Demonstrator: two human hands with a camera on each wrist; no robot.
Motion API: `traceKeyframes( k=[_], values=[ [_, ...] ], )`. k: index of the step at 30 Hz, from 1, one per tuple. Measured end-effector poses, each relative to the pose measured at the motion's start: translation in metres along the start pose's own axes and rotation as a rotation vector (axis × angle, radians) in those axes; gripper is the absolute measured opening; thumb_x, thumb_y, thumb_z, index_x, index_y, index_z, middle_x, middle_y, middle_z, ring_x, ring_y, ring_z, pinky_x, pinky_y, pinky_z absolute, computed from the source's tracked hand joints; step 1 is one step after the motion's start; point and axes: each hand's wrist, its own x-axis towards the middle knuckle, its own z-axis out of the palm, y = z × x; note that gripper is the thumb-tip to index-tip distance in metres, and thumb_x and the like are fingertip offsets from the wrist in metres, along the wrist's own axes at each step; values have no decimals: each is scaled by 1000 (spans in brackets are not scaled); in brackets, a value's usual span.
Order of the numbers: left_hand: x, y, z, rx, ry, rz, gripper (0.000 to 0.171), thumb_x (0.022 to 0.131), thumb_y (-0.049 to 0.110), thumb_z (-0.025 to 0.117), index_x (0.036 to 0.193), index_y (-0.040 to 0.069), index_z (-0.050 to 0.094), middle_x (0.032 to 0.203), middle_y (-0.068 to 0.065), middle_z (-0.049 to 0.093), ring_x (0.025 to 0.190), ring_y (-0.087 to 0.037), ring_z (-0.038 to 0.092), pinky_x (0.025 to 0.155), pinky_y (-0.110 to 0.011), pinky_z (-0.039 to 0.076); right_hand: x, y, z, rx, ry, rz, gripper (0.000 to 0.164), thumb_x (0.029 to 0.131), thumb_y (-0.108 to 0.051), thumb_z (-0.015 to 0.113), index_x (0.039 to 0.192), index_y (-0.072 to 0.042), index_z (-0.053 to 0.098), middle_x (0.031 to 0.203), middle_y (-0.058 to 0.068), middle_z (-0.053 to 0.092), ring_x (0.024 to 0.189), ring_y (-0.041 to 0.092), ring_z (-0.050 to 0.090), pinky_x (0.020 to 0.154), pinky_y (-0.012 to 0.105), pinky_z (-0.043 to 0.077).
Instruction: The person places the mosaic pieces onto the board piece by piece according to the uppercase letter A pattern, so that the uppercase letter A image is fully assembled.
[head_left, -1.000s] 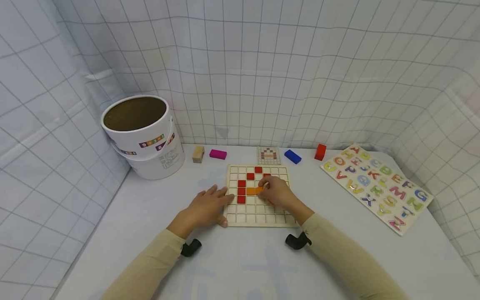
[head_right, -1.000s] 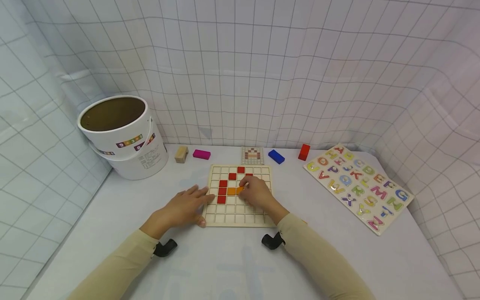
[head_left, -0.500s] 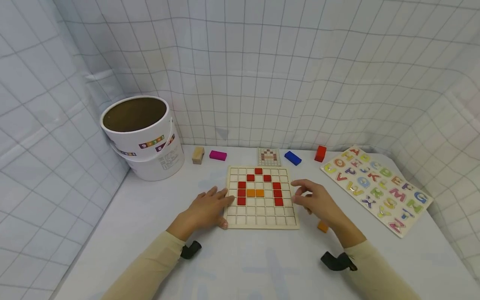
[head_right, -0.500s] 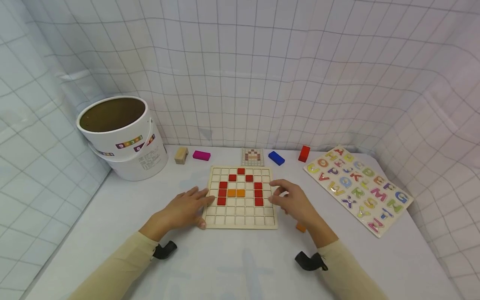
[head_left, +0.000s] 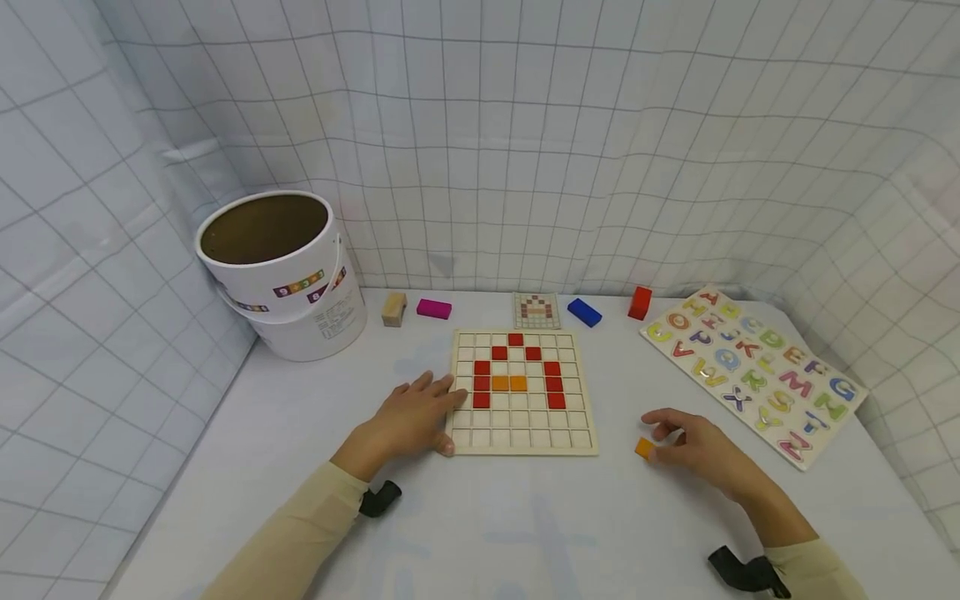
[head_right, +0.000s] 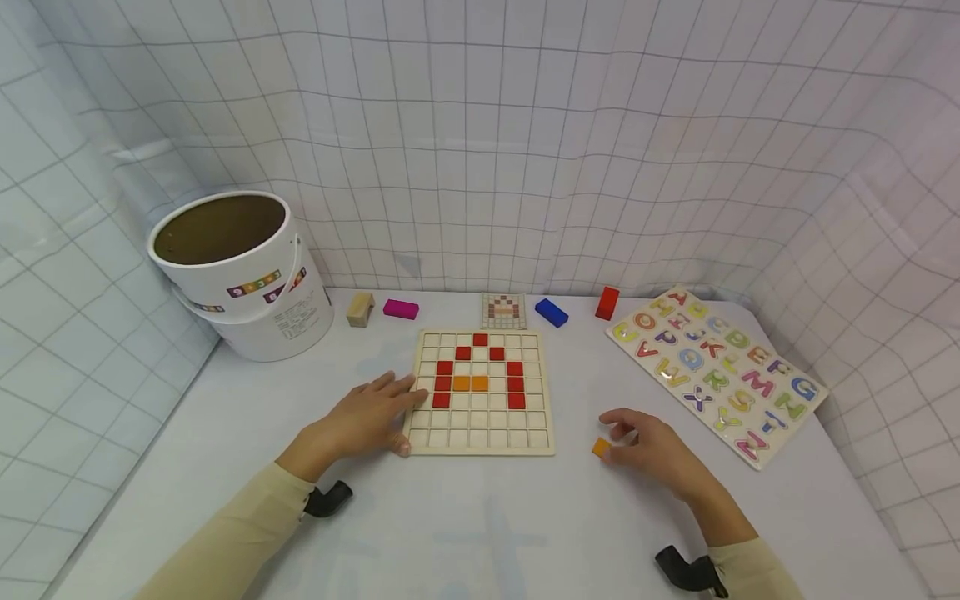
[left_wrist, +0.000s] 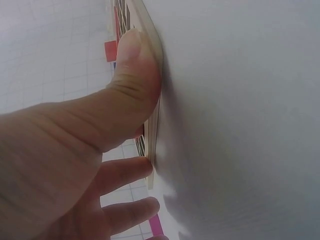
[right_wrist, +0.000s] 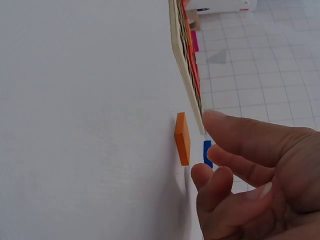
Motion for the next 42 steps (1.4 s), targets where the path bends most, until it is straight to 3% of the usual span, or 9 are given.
traceKeyframes(
  k=[8,15,23,30,35,39,42],
  values=[
    [0,0,1,0,-1,0,86,76,40,86,151,17,51,162,-15,37,149,-47,29,111,-69,32,-2,-5,13,-153,40,7,34,85,-13,80,118,-9,69,102,5,60,91,21,53,73,30,46],
    [-1,-1,0,0,-2,4,86,77,40,86,152,18,50,162,-15,37,149,-47,29,112,-69,32,-1,-6,16,-172,70,-12,21,88,-11,76,106,-11,64,89,3,60,80,19,54,66,28,45],
    [0,-3,3,4,9,14,86,77,41,86,152,18,50,162,-14,37,149,-47,30,111,-69,33,9,-6,8,36,42,1,26,100,-21,65,118,-5,56,73,7,52,57,18,50,51,28,43],
    [1,-4,3,7,1,10,87,77,41,86,152,18,50,163,-14,36,149,-47,29,111,-69,33,39,-22,7,281,47,9,43,101,-28,66,132,-3,50,81,11,56,63,16,53,54,26,48],
    [0,-2,1,-4,-9,2,87,77,41,86,152,17,50,163,-15,37,149,-47,29,111,-69,32,70,-39,24,451,-28,2,45,102,-19,64,140,-4,44,90,10,56,66,15,57,60,22,52],
    [-1,-2,0,-10,-8,6,86,77,41,85,152,17,50,162,-15,37,149,-48,28,112,-69,31,89,-58,42,473,-90,-20,45,101,-16,64,139,-4,43,87,8,58,65,15,57,60,22,54],
    [-2,-1,0,-11,-3,5,86,77,41,85,152,17,50,162,-15,37,149,-48,28,112,-69,31,100,-71,52,407,-98,-48,42,99,-14,66,134,-5,46,85,8,59,62,16,57,57,23,53]
  ],
)
